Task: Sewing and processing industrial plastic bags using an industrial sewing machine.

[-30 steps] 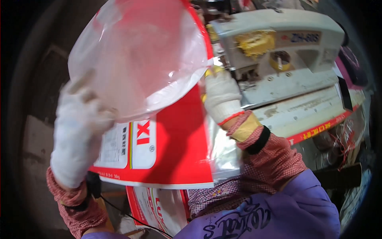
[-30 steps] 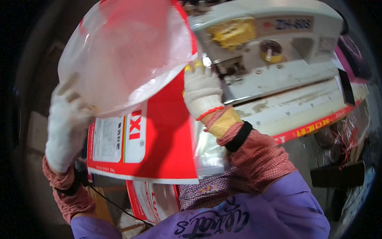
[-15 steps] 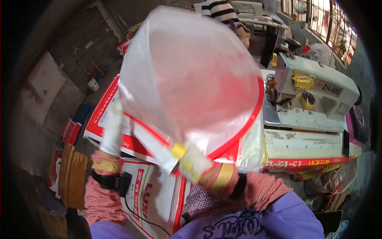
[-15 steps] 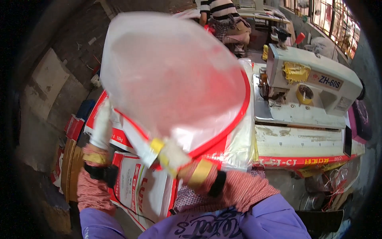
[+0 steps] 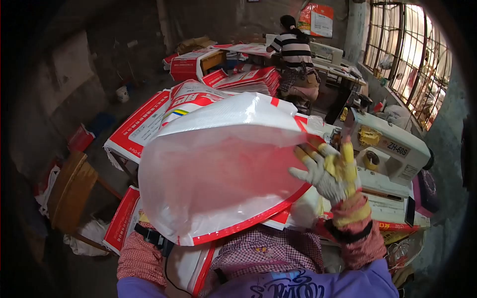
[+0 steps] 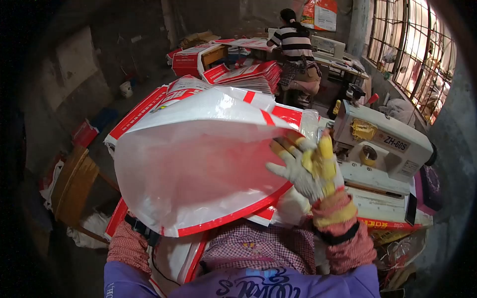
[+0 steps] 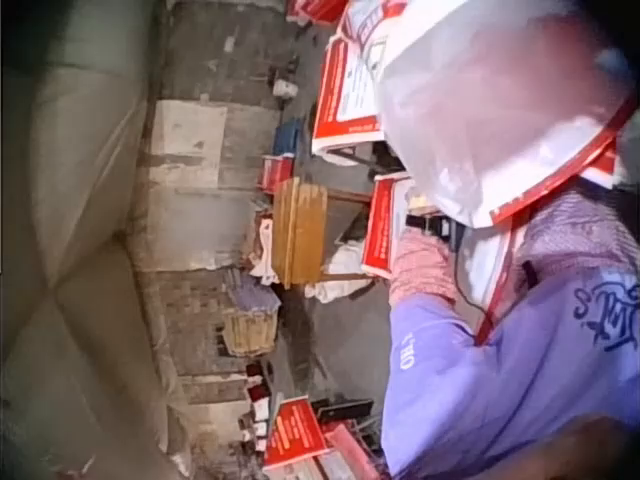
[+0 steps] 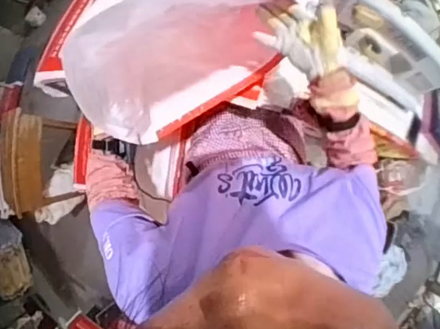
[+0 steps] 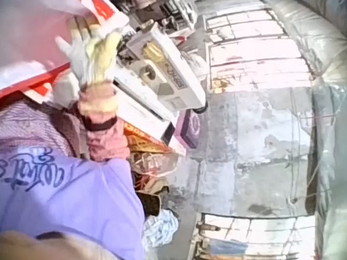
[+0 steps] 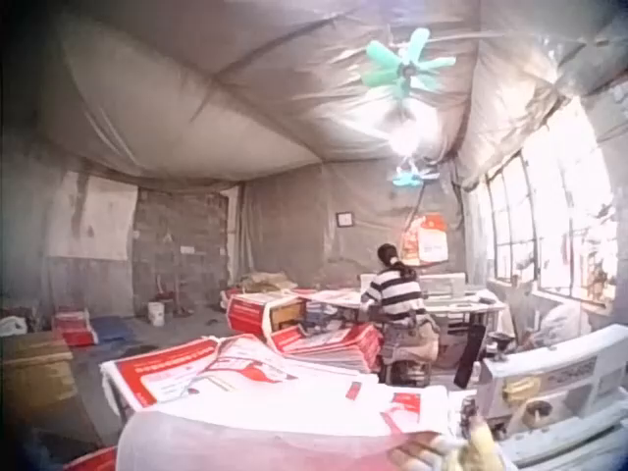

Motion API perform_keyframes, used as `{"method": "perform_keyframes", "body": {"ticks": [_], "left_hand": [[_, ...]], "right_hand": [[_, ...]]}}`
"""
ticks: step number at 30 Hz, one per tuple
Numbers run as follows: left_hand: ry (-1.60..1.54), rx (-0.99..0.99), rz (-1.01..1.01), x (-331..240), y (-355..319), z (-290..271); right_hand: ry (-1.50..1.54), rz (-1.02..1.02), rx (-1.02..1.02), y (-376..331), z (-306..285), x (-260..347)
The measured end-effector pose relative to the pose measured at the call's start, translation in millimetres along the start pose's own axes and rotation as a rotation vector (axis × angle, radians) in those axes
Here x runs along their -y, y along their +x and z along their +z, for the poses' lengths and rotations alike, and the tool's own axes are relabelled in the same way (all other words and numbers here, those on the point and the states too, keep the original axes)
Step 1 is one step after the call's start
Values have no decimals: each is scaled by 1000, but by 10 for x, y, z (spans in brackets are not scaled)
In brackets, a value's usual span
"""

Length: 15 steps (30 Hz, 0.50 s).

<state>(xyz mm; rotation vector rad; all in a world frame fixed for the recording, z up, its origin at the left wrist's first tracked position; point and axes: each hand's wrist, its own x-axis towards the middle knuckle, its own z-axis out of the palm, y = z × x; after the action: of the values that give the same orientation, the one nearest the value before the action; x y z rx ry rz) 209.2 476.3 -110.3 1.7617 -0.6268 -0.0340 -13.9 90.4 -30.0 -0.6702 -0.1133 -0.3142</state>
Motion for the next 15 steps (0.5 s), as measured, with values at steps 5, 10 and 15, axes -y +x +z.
{"method": "perform_keyframes", "body": {"ticks": [5,10,15], "left_hand": [[100,-139,6,40,-413,-540],[225,-295,-26,75,-971,-1122],[364,-448,-69,57,-1543,-1603]], "right_hand": [[-79,306,-117,479,311,-111],[-337,581,-34,811,667,-589],[737,1140,444,1063,1027,-523]]}}
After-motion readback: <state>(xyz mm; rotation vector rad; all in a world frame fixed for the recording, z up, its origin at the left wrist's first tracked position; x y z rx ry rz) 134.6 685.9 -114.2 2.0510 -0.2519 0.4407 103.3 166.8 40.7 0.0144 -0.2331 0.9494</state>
